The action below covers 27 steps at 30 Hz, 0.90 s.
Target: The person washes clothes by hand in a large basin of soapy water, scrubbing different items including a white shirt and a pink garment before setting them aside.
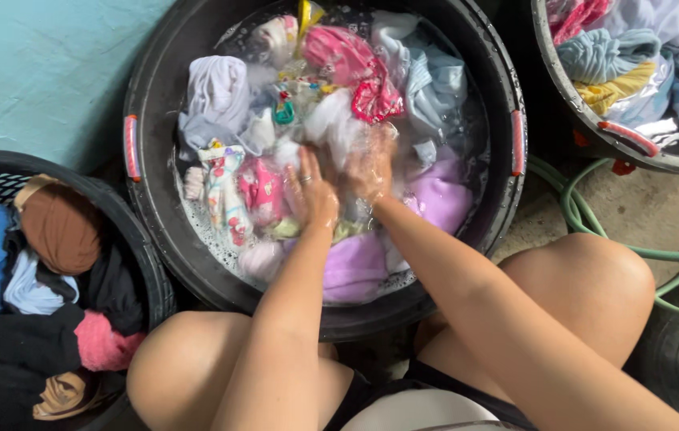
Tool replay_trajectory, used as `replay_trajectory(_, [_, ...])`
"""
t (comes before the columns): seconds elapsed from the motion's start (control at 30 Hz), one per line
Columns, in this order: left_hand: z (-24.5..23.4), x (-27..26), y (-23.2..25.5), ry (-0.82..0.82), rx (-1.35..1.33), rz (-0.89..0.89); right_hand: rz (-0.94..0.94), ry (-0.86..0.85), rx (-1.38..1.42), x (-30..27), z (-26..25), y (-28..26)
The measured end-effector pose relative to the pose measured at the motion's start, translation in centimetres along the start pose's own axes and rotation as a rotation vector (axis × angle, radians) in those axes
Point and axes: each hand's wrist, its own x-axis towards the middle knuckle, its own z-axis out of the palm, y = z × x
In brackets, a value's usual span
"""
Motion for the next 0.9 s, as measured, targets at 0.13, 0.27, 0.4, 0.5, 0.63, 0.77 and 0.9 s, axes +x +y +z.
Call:
replay_trajectory(0.13, [-0.6, 3.6, -0.5, -0.489, -0.355, -0.182, -0.058, 0.056, -0.13, 0.3, -1.2, -0.1])
replay_trajectory(0.27, [-2.8, 5.2, -5.5, -0.298, -1.007, -0.725, 0.403, -0.002, 0.4, 1.6, -2.4, -3.9])
replay_trajectory(0.4, [-1.3, 5.7, -6.2, 0.109, -1.803, -0.75, 0.62, 0.106, 0.702, 3.8, -5.9, -12.6])
replay_trajectory(0.5, [1.3, 5.5, -6.5, -0.129, -2.321, -0.752, 0.521, 0.125, 0.711, 4.4, -11.8, -18.3])
replay_trajectory(0.63, [4.3, 4.0, -3.9, -0.198, -2.603, -0.451, 0.301, 0.168, 0.683, 4.8, -17.1, -21.0])
replay_trajectory(0.77, [1.9, 3.8, -1.5, -0.106, -2.441, -0.188, 0.149, 0.285, 0.38, 8.6, -14.1, -15.0])
replay_trajectory(0.9, [-6.8, 6.7, -2.6, 0.021, -1.42, -0.451, 0.329, 0.23, 0.559, 12.3, -11.2, -4.4])
